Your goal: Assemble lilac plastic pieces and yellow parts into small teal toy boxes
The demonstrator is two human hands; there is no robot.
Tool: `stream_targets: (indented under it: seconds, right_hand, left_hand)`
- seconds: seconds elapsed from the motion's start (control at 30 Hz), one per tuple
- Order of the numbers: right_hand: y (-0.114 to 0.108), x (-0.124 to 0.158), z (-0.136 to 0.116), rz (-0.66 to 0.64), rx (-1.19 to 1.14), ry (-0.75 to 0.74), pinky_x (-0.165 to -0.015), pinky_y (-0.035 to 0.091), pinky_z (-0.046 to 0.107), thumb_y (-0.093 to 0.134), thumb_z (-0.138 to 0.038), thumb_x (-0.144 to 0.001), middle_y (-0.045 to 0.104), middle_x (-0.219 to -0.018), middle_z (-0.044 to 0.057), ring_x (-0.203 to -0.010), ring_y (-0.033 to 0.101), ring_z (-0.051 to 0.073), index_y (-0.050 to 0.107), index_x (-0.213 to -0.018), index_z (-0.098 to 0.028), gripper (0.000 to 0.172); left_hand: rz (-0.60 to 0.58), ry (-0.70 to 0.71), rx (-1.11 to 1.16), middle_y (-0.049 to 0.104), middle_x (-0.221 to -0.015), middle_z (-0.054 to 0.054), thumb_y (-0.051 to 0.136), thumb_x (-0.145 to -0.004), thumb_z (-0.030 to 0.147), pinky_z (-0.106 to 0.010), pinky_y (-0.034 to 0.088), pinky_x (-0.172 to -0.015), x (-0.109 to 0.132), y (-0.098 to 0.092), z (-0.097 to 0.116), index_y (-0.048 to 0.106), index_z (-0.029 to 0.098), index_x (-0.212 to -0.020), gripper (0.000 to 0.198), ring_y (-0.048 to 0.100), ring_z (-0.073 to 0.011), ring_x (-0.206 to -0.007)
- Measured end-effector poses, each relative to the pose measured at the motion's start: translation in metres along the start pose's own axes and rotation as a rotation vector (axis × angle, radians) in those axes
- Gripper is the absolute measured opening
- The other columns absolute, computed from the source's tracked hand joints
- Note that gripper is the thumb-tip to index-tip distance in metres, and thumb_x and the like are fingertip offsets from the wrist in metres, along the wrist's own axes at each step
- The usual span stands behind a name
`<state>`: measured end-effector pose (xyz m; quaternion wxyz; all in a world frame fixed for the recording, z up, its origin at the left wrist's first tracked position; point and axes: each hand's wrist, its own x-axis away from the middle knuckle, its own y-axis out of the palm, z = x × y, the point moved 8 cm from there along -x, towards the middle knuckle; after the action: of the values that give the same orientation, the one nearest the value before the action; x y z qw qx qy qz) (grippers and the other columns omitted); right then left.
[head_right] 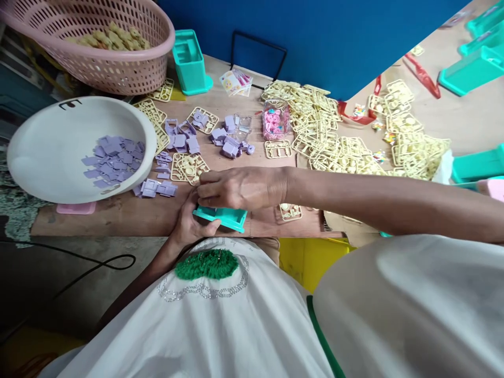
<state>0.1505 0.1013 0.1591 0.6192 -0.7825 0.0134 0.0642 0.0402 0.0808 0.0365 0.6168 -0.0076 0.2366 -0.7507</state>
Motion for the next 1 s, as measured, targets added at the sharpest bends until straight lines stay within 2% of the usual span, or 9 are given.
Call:
stream_targets:
  seconds: [0.13,0.23,0.3,0.37,0.43,0.5,0.63,0.77,1.0]
  right_hand:
    - [0.002,-0.005,0.008,-0.04,-0.026,-0.052,-0.112,0.059,0.045,0.047,-0.012,-0.111,0.073,-0.128,0.018,-0.129,0.065,0.027,0.074,-0.126,-0.012,0.031]
    - [0.006,0.005,0.009,0.032,-0.116,0.002,-0.114,0.058,0.045,0.047,-0.014,-0.112,0.071,-0.134,0.02,-0.135,0.063,0.028,0.072,-0.133,-0.01,0.033]
    - [0.009,0.016,0.008,0.137,-0.179,0.126,-0.113,0.059,0.043,0.044,-0.017,-0.113,0.069,-0.138,0.022,-0.136,0.063,0.027,0.066,-0.143,-0.009,0.038]
    - [0.009,0.032,0.01,0.309,-0.211,0.355,-0.107,0.062,0.043,0.046,-0.022,-0.114,0.068,-0.138,0.022,-0.131,0.066,0.027,0.059,-0.153,-0.013,0.042]
    - [0.01,0.051,0.008,0.501,-0.227,0.592,-0.1,0.063,0.041,0.051,-0.026,-0.113,0.07,-0.13,0.02,-0.121,0.07,0.026,0.06,-0.154,-0.015,0.043]
    - [0.016,0.058,-0.001,0.577,-0.253,0.698,-0.098,0.064,0.041,0.057,-0.031,-0.111,0.072,-0.126,0.02,-0.117,0.071,0.027,0.064,-0.15,-0.014,0.043]
    - [0.025,0.055,-0.01,0.678,-0.306,0.739,-0.092,0.063,0.043,0.063,-0.041,-0.108,0.073,-0.12,0.018,-0.109,0.071,0.027,0.074,-0.138,-0.016,0.04]
    - [0.028,0.052,-0.012,0.785,-0.295,0.731,-0.089,0.06,0.043,0.068,-0.038,-0.106,0.074,-0.113,0.014,-0.104,0.068,0.025,0.081,-0.126,-0.022,0.029]
    - [0.034,0.053,-0.014,0.808,-0.278,0.712,-0.09,0.058,0.043,0.067,-0.035,-0.106,0.074,-0.114,0.014,-0.105,0.067,0.025,0.081,-0.126,-0.023,0.027]
  left_hand:
    - [-0.012,-0.009,-0.024,0.067,-0.147,-0.013,0.087,-0.07,0.041,-0.056,0.054,-0.121,-0.001,0.002,-0.003,0.055,0.024,-0.148,0.085,0.065,-0.0378,-0.138]
    - [0.009,0.039,-0.016,0.067,-0.146,-0.014,0.086,-0.072,0.043,-0.054,0.053,-0.122,-0.003,0.001,0.003,0.056,0.023,-0.146,0.082,0.064,-0.0373,-0.139]
    - [0.019,0.037,-0.013,0.065,-0.148,-0.016,0.084,-0.075,0.045,-0.052,0.054,-0.121,-0.003,0.002,0.006,0.053,0.021,-0.15,0.085,0.063,-0.0369,-0.14]
    - [0.026,0.02,-0.026,0.061,-0.152,-0.018,0.083,-0.078,0.05,-0.052,0.053,-0.121,-0.001,0.004,0.007,0.048,0.02,-0.156,0.092,0.061,-0.0377,-0.142]
    - [0.043,0.015,-0.051,0.058,-0.157,-0.019,0.084,-0.078,0.056,-0.053,0.051,-0.122,0.002,0.008,0.007,0.043,0.021,-0.162,0.099,0.058,-0.0389,-0.146]
    - [0.071,0.029,-0.065,0.056,-0.159,-0.019,0.083,-0.08,0.061,-0.052,0.051,-0.122,0.005,0.011,0.008,0.039,0.023,-0.164,0.103,0.057,-0.0389,-0.147]
    - [0.111,0.044,-0.056,0.057,-0.157,-0.018,0.081,-0.083,0.064,-0.051,0.053,-0.119,0.009,0.014,0.007,0.038,0.024,-0.165,0.101,0.059,-0.0375,-0.143]
    - [0.137,0.046,-0.081,0.059,-0.152,-0.018,0.086,-0.075,0.07,-0.052,0.054,-0.116,0.009,0.015,0.004,0.041,0.024,-0.162,0.109,0.061,-0.0385,-0.139]
    - [0.137,0.038,-0.048,0.06,-0.15,-0.017,0.083,-0.079,0.07,-0.05,0.056,-0.114,0.009,0.014,0.006,0.041,0.024,-0.162,0.104,0.063,-0.0354,-0.134]
